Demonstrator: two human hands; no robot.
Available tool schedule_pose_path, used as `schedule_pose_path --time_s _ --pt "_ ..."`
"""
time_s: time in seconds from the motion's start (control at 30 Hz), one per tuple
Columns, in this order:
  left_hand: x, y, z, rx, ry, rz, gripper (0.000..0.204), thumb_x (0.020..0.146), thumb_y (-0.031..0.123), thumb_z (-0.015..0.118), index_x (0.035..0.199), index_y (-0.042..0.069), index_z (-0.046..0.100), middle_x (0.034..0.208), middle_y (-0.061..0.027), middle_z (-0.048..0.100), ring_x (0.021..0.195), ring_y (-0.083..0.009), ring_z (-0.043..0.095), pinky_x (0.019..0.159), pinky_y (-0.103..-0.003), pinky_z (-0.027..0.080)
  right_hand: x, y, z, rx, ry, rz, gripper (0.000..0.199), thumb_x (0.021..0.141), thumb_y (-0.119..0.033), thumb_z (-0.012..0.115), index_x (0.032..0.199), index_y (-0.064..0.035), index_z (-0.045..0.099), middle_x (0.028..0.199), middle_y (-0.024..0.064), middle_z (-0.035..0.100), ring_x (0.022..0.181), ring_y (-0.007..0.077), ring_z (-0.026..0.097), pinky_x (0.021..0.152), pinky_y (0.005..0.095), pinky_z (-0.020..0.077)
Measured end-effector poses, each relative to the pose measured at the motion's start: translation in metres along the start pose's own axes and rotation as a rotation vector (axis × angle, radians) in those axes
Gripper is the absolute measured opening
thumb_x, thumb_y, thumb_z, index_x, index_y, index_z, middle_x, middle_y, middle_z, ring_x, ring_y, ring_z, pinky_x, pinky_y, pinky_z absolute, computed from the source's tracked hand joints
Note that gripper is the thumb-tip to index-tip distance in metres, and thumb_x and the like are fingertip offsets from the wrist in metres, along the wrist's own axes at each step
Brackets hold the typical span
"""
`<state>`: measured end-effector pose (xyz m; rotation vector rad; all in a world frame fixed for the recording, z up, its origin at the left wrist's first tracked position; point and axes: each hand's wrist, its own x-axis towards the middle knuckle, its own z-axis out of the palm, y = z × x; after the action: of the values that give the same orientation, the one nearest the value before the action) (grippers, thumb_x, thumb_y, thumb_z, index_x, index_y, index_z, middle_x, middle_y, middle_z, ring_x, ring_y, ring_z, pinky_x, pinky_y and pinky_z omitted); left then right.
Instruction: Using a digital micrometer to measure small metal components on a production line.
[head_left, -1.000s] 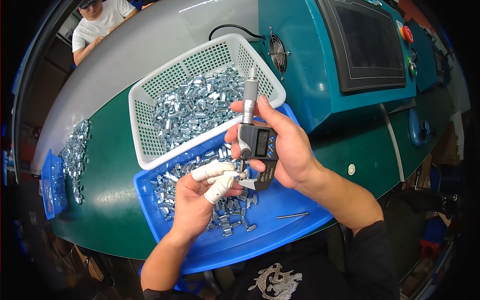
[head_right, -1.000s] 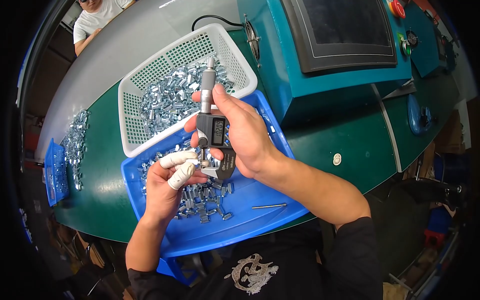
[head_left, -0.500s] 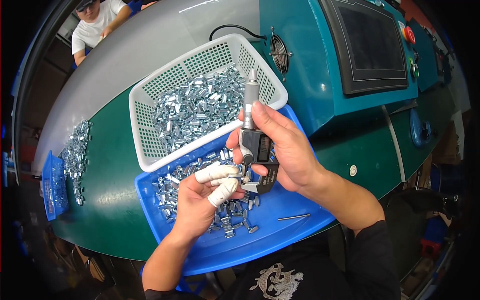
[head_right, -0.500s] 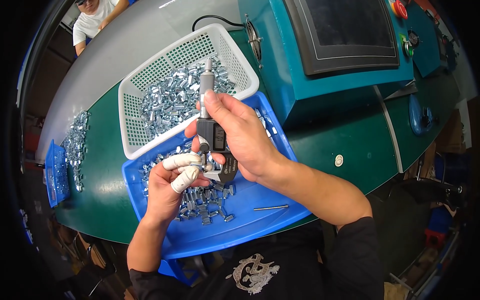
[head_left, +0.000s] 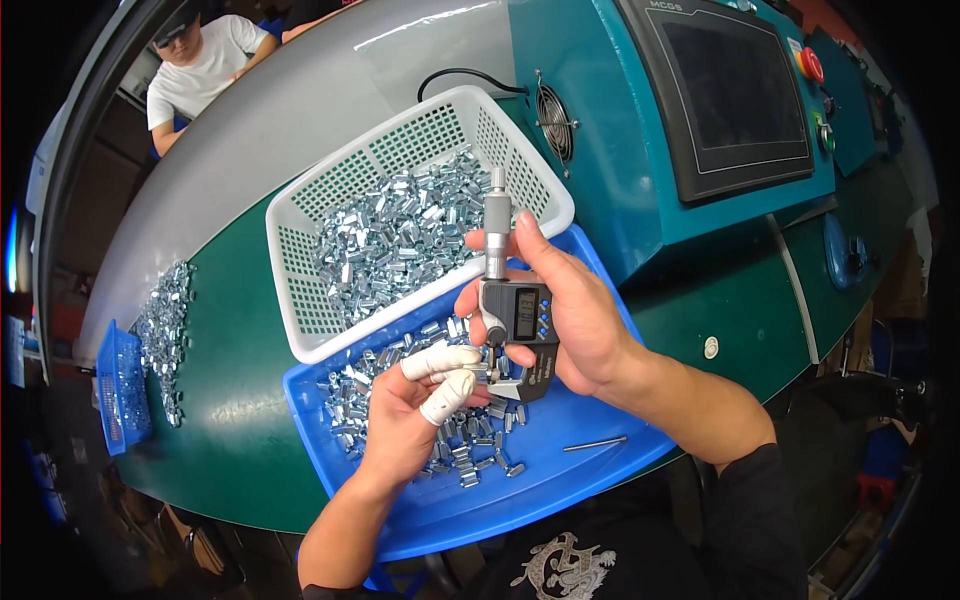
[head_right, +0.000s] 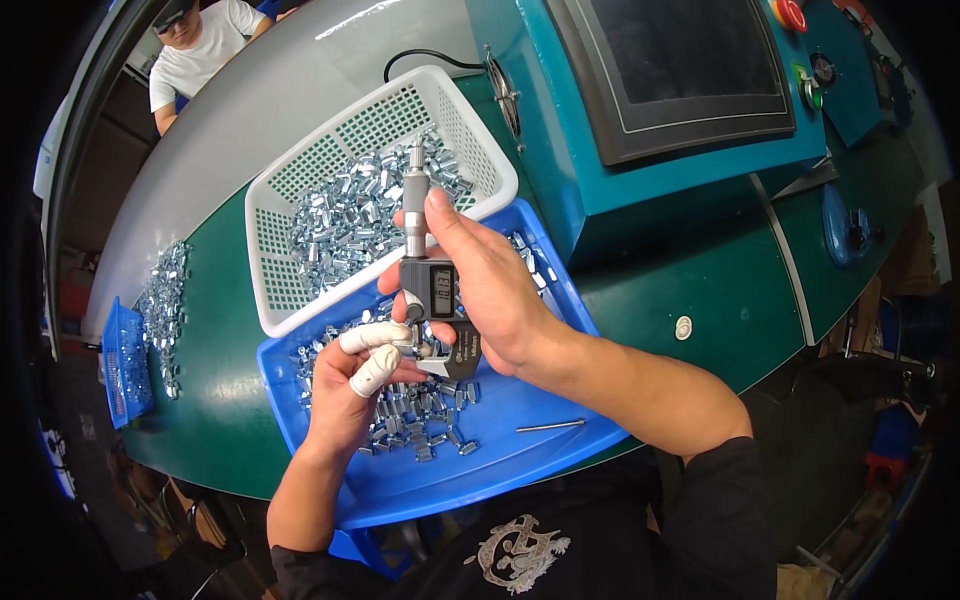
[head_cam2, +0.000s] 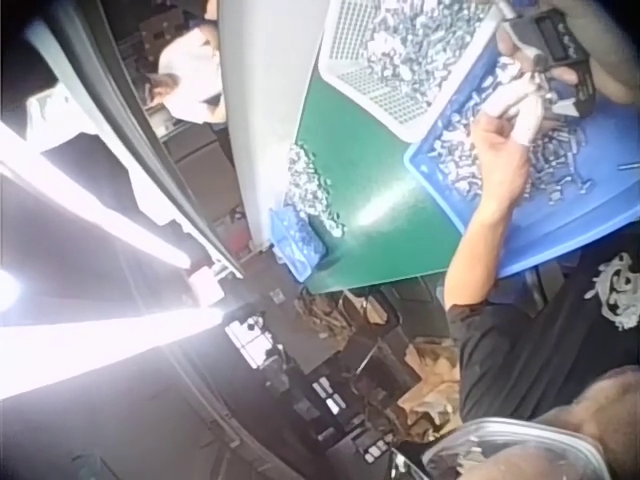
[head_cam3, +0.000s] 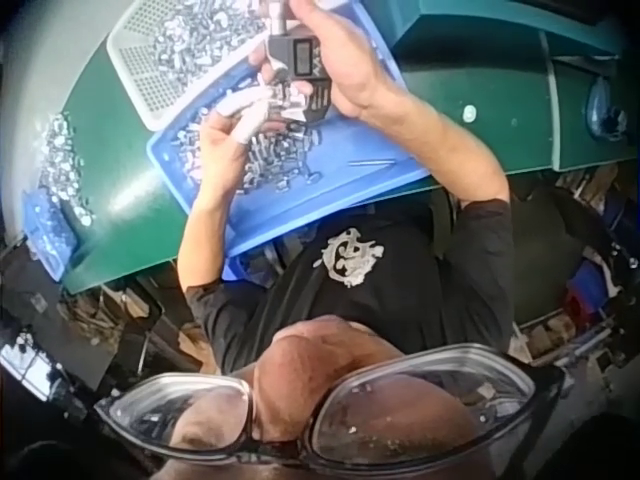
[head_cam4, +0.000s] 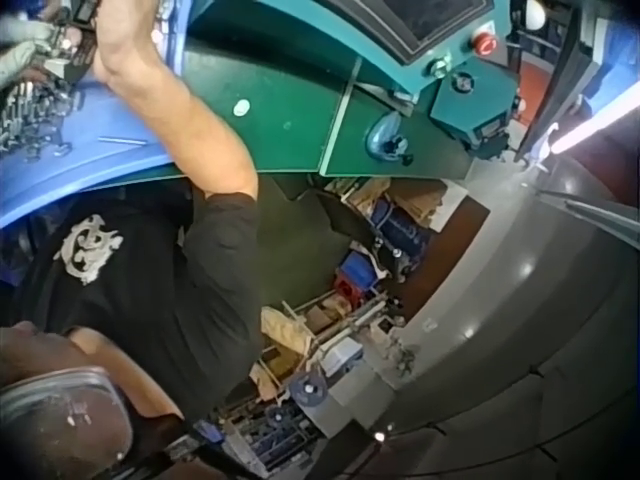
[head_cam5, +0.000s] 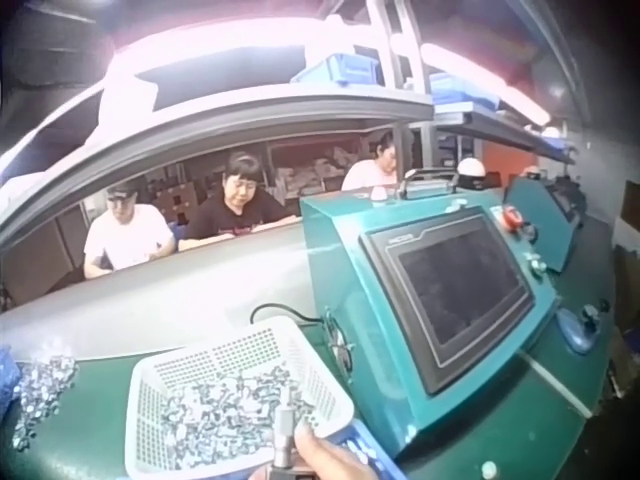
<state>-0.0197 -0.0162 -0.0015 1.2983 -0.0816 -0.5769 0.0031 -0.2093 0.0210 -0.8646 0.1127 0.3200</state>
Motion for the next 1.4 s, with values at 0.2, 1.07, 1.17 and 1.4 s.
schedule_pose_path --time_s 0.2,1.07,1.17,1.4 --pt "-0.001 -0.004 0.000 0.106 -0.031 0.043 0.022 0.087 0.005 0.064 0.108 0.001 0.060 0.095 -0.0062 0.065 0.082 -0.0147 0.064 0.072 -0.027 0.055 -0.003 0.000 0.002 -0.046 0.024 0.002 0.034 0.097 -0.039 0.045 0.105 -0.0066 0.047 0.083 0.0120 0.063 0.065 0.0121 0.063 0.038 0.0195 0.0391" --pt "0.004 -0.014 0.008 1.587 0.052 0.442 0.033 0.077 0.020 0.068 0.100 -0.001 0.060 0.085 -0.0123 0.055 0.077 -0.0301 0.060 0.066 -0.041 0.049 -0.008 0.001 0.003 -0.061 0.041 0.050 0.049 0.098 -0.044 0.036 0.123 -0.0021 0.044 0.085 0.0132 0.062 0.067 0.0164 0.063 0.038 0.0212 0.0406" --pt "0.003 -0.016 -0.001 1.556 0.143 0.449 0.026 0.075 0.022 0.071 0.088 0.001 0.064 0.071 -0.0111 0.052 0.066 -0.0304 0.057 0.059 -0.042 0.047 -0.010 0.002 0.003 -0.062 0.042 0.053 0.048 0.098 -0.043 0.038 0.123 -0.0021 0.044 0.085 0.0133 0.062 0.067 0.0164 0.063 0.038 0.0212 0.0406" --pt "0.007 -0.011 -0.005 1.236 0.192 0.386 0.021 0.070 0.006 0.073 0.088 0.004 0.061 0.080 -0.0087 0.062 0.071 -0.0201 0.062 0.063 -0.031 0.048 -0.009 0.004 -0.001 -0.044 0.057 0.067 0.048 0.097 -0.044 0.040 0.121 -0.0030 0.045 0.086 0.0130 0.062 0.066 0.0164 0.064 0.037 0.0212 0.0394"
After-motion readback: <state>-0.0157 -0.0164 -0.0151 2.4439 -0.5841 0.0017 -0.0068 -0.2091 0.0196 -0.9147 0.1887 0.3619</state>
